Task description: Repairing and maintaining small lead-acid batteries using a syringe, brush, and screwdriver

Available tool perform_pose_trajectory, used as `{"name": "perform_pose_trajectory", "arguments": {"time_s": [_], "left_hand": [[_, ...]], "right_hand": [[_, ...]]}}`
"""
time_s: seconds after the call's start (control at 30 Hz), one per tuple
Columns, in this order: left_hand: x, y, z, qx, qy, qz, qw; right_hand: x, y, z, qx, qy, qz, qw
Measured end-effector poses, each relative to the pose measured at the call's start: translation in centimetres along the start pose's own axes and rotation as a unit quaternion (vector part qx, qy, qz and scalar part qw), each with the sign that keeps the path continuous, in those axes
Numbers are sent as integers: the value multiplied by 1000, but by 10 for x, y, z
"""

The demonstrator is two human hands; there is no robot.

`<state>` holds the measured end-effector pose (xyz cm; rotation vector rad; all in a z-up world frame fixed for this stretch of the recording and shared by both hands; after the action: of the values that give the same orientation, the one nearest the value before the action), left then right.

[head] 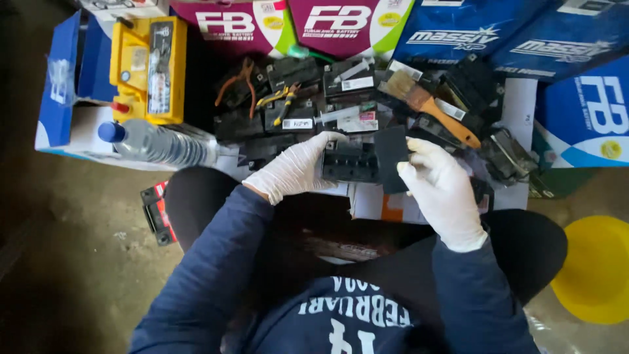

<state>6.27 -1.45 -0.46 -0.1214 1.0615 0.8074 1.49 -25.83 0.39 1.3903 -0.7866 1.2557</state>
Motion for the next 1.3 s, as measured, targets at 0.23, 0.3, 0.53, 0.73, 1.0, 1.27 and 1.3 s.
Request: {"name": "perform_pose_trajectory", "arguments": {"time_s": [0.23, 0.3, 0.53, 0.73, 1.0, 1.27, 1.3], "left_hand": [[22, -4, 1, 6, 33, -16, 999], [20, -7, 1, 14, 36, -27, 999], [2, 5, 13, 32, 19, -26, 999], [47, -15, -8, 32, 3, -25, 999], [30, -3, -1, 31, 21, -36, 999], [42, -10, -6, 51, -31, 30, 998], [35, -9, -3, 51, -23, 24, 998]], "right_hand": [[-16, -13, -4, -10, -20, 3, 1000], [-22, -17, -6, -26, -29, 9, 999], [-11, 7, -6, -142, 2, 5, 990], [-33, 18, 1, -171, 3, 71, 983], [-11, 34, -5, -209, 2, 66, 976], [2, 13, -18, -141, -24, 49, 988], [6, 6, -21, -100, -24, 60, 993]]}}
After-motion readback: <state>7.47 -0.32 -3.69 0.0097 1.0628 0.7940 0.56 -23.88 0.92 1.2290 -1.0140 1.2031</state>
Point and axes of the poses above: each hand's wrist, its own y-axis away from the middle knuckle, its own z-axis out of the back of the hand, x = y × z, the point moved 5 cm from there along -y, towards the middle knuckle, and after that the axes turned 15 degrees about x, right-handed, at the moved point
